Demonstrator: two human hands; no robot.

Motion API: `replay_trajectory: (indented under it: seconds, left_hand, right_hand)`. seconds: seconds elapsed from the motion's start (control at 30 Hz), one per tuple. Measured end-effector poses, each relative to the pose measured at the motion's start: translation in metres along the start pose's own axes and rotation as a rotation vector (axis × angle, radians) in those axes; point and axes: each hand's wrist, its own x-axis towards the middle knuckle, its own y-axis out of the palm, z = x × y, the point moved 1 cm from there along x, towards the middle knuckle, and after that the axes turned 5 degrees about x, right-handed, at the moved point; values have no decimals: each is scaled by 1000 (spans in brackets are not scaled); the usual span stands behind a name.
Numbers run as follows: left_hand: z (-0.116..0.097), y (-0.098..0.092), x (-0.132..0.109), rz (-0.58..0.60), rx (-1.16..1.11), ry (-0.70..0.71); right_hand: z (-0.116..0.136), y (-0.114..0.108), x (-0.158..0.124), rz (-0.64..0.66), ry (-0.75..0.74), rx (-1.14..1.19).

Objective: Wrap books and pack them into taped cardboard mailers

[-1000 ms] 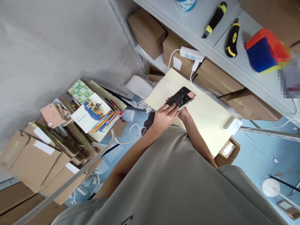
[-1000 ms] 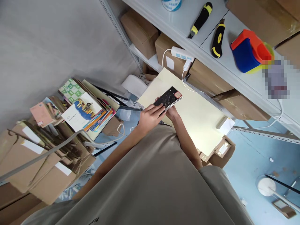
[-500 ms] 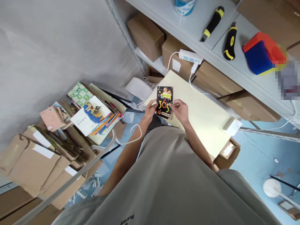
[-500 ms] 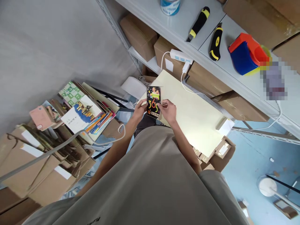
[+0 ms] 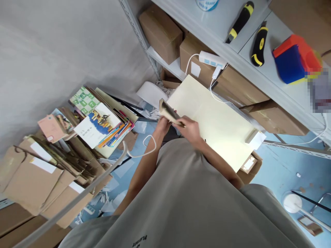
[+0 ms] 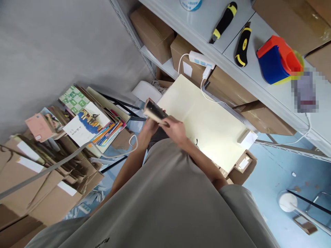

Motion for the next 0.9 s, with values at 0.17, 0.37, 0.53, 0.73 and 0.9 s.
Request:
replay_trajectory:
  seconds: [0.17,0.37,0.53,0.73,0.9]
  left_hand:
    - [8,8,40,-12,-140,-184]
    - [-23,2,40,-37,73,212]
    - [-45,-2,32,-17,203,438]
    - [-36,-6,22,130,43,169]
    - [-30,-8,20,268,60,104]
  right_hand:
    - [-58,-33,24,-246,257,428]
    - [-50,-57,16,-248,94,545]
    - [-34,-64,-2,-251,39,552]
    - [-50,-60,-9,-355,119,544]
    - [-61,-67,-7,-282,227,546]
